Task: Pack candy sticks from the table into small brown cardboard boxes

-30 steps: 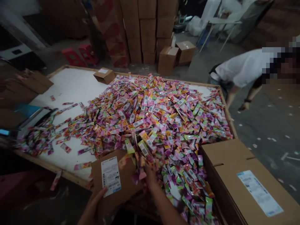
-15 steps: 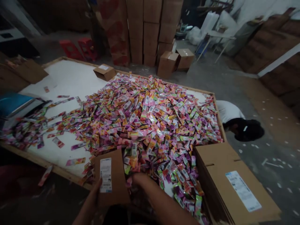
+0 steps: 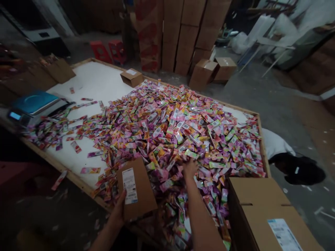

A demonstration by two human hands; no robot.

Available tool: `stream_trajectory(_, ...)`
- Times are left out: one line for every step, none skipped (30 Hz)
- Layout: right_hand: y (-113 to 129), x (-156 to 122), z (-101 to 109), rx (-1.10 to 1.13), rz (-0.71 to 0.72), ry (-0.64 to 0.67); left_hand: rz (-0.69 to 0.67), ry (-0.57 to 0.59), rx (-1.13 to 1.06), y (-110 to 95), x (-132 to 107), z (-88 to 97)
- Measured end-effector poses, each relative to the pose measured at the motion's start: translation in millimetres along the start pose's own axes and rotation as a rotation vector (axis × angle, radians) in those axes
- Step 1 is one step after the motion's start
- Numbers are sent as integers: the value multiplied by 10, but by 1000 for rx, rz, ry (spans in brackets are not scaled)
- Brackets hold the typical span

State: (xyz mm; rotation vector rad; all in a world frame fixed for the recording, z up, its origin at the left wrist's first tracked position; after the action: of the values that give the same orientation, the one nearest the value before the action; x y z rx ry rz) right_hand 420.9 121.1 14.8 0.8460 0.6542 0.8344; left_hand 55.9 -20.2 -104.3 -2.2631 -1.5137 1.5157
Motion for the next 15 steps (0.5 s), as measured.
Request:
stream_trajectory(2,-30,-61,11,-11,-1,10,13,-3,23,24,-4)
stream_trajectory(18,-100,-105,29,-11,6,22,23,-7,41,42,-2)
stream_trajectory(58,-207,-143,54,10,33,33,27,-11,51,52,6)
stream_trajectory(122,-346,-181,82,49,80,44,28,-14,53,52,19)
stream_trajectory(209,-514,-228,101,103,148,52,30,-16,42,42,34)
stream_trajectory(316,-704,-288,96,170,227,56,41,-17,20,24,46)
stream_trajectory(436,-907,-361,54,247,305,63,55,-14,-6,-2,61)
stream_trajectory(559,-1110,-445,-22,326,367,74,73,-11,-37,-33,80)
stream_trajectory(672,-1300,-537,-127,395,405,87,90,-7,-69,-66,106)
stream_trajectory(773,-1466,-634,-243,451,416,102,103,-5,-103,-98,142)
stream_trajectory(866,-1610,-740,-353,499,417,118,105,-8,-137,-124,191)
stream_trajectory(950,-1735,-859,-444,541,419,134,101,-17,-172,-144,247)
stream_trajectory(1027,-1847,-994,-514,584,435,142,96,-36,-213,-156,304)
stream_trajectory(1099,-1955,-1144,-568,637,464,140,102,-65,-266,-158,353)
stream_trajectory(1167,-2059,-1304,-609,696,498,130,112,-101,-331,-154,397)
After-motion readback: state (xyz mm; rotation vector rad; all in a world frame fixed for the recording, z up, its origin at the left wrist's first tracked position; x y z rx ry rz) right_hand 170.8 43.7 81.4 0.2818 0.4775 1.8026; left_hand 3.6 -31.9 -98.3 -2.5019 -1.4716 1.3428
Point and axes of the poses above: each hand's wrist, its own x-axis towards the middle knuckle, its own z-axis out of the back of the hand, y = z × x, the point moved 7 cm from there along x, towards the middle knuckle, and after that the axes turned 10 degrees about y, right-handed, at the moved point
